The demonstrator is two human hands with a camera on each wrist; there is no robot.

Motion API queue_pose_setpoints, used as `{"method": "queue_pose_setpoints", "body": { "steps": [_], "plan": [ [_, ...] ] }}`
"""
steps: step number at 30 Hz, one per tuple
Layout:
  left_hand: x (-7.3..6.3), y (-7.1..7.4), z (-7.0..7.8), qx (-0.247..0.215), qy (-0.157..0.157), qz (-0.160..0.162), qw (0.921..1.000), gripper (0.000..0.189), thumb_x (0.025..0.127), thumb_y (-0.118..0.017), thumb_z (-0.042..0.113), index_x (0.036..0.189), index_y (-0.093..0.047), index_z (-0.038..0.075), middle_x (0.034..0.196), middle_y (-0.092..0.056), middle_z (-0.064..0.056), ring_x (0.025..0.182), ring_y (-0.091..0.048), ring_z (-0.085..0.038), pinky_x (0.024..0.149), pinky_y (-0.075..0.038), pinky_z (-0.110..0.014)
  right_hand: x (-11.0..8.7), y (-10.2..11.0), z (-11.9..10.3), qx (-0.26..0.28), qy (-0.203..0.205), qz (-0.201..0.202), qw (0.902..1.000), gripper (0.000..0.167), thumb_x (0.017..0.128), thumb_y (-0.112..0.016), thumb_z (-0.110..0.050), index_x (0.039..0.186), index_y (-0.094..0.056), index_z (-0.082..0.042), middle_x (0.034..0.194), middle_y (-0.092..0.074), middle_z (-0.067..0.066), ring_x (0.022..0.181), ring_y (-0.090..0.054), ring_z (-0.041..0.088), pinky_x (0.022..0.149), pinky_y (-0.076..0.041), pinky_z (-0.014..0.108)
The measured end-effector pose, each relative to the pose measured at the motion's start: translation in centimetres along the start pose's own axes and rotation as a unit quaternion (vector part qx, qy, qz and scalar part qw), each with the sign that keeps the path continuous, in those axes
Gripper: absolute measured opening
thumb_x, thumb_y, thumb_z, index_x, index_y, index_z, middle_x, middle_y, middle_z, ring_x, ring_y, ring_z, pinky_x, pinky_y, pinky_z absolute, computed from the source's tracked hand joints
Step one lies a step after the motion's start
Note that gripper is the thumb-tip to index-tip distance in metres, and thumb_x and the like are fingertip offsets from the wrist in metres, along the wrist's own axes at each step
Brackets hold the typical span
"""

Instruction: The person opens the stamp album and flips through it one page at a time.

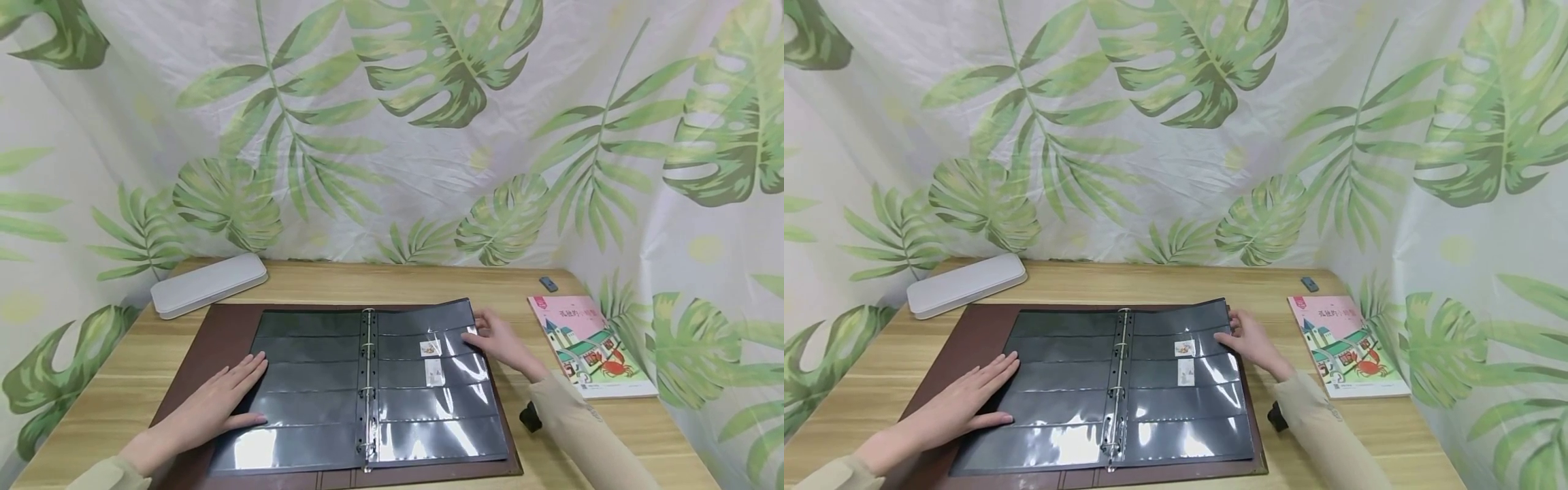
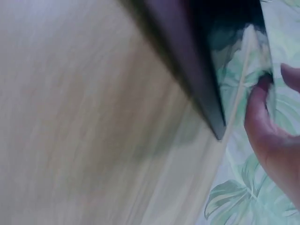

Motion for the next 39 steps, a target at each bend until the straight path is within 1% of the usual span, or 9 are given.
{"method": "queue_pose_setpoints", "body": {
  "steps": [3, 6, 11, 14, 19, 23, 26, 32, 39],
  "plan": [
    [0.0, 0.0, 0.0, 0.003, -0.004, 0.004, 1.0000, 0.085, 0.081, -0.071, 0.058, 0.140, -0.053, 0.000, 0.147, -0.052, -0.018, 0.131, -0.053, -0.040, 0.100, -0.045, -0.058, -0.5, 0.4, 0.0, 0.052, -0.039, -0.047, 0.9968, 0.062, 0.098, -0.061, -0.024, 0.141, -0.037, 0.015, 0.130, -0.055, 0.035, 0.115, -0.062, 0.040, 0.087, -0.059, 0.038],
    [0.0, 0.0, 0.0, 0.005, -0.005, 0.006, 1.0000, 0.085, 0.081, -0.071, 0.058, 0.140, -0.053, 0.000, 0.147, -0.053, -0.018, 0.130, -0.054, -0.040, 0.100, -0.045, -0.058, -1.1, 1.0, 0.2, 0.107, -0.062, -0.101, 0.9871, 0.057, 0.103, -0.050, -0.021, 0.142, -0.032, 0.017, 0.128, -0.052, 0.033, 0.106, -0.062, 0.029, 0.084, -0.059, 0.033],
    [0.0, 0.1, 0.0, 0.001, -0.003, 0.002, 1.0000, 0.085, 0.082, -0.070, 0.058, 0.140, -0.053, -0.001, 0.148, -0.052, -0.019, 0.131, -0.053, -0.041, 0.100, -0.045, -0.058, -1.7, 2.0, 0.4, 0.169, -0.082, -0.186, 0.9644, 0.047, 0.104, -0.044, -0.014, 0.137, -0.030, 0.017, 0.110, -0.054, 0.012, 0.088, -0.061, 0.014, 0.079, -0.058, 0.026],
    [0.0, 0.1, 0.0, -0.001, -0.002, -0.001, 1.0000, 0.085, 0.082, -0.070, 0.058, 0.141, -0.052, -0.001, 0.148, -0.051, -0.019, 0.132, -0.052, -0.041, 0.101, -0.045, -0.059, -1.8, 2.3, 0.2, 0.174, -0.077, -0.213, 0.9584, 0.048, 0.104, -0.045, -0.013, 0.136, -0.030, 0.019, 0.104, -0.054, 0.005, 0.082, -0.062, 0.009, 0.077, -0.058, 0.025],
    [0.0, -0.1, -0.1, -0.005, 0.000, -0.002, 1.0000, 0.086, 0.082, -0.070, 0.058, 0.141, -0.052, -0.001, 0.149, -0.050, -0.019, 0.132, -0.051, -0.042, 0.102, -0.044, -0.060, -1.5, 3.0, -0.8, 0.179, -0.076, -0.201, 0.9603, 0.047, 0.103, -0.043, -0.011, 0.135, -0.033, 0.022, 0.094, -0.057, -0.004, 0.079, -0.061, 0.004, 0.073, -0.057, 0.021],
    [-0.1, -0.2, -0.1, -0.003, -0.001, 0.002, 1.0000, 0.086, 0.082, -0.070, 0.058, 0.141, -0.052, -0.001, 0.148, -0.051, -0.019, 0.132, -0.051, -0.042, 0.101, -0.044, -0.060, -1.4, 3.5, -2.5, 0.207, -0.066, -0.194, 0.9565, 0.039, 0.104, -0.041, -0.010, 0.129, -0.039, 0.019, 0.092, -0.065, -0.008, 0.080, -0.067, 0.004, 0.074, -0.058, 0.022],
    [-0.1, -0.1, -0.1, 0.000, -0.004, 0.006, 1.0000, 0.085, 0.081, -0.071, 0.058, 0.140, -0.053, 0.000, 0.148, -0.051, -0.019, 0.131, -0.053, -0.041, 0.100, -0.045, -0.059, -1.2, 3.9, -3.8, 0.221, -0.057, -0.194, 0.9539, 0.033, 0.105, -0.040, -0.010, 0.125, -0.043, 0.015, 0.091, -0.068, -0.008, 0.081, -0.069, 0.004, 0.074, -0.059, 0.022],
    [-0.1, -0.1, 0.0, 0.005, -0.009, 0.012, 0.9999, 0.085, 0.080, -0.072, 0.058, 0.140, -0.053, -0.001, 0.147, -0.053, -0.019, 0.130, -0.054, -0.041, 0.099, -0.046, -0.058, -1.0, 4.5, -6.0, 0.224, -0.058, -0.177, 0.9565, 0.018, 0.105, -0.041, -0.012, 0.112, -0.051, 0.000, 0.085, -0.064, -0.008, 0.073, -0.065, 0.002, 0.070, -0.058, 0.021],
    [0.1, 0.2, 0.0, 0.003, -0.020, 0.010, 0.9997, 0.086, 0.080, -0.073, 0.057, 0.138, -0.054, -0.002, 0.145, -0.054, -0.021, 0.129, -0.055, -0.042, 0.098, -0.047, -0.059, -0.9, 4.7, -7.9, 0.251, -0.038, -0.181, 0.9502, 0.037, 0.105, -0.041, -0.014, 0.131, -0.041, 0.013, 0.091, -0.070, -0.008, 0.081, -0.069, 0.004, 0.076, -0.060, 0.024]
  ]
}}
Point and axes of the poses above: each hand's wrist, its own x-axis towards the middle knuckle, its own y-axis out of the back of the hand, z = x × y, the point moved 2 cm from there along x, towards the middle knuckle
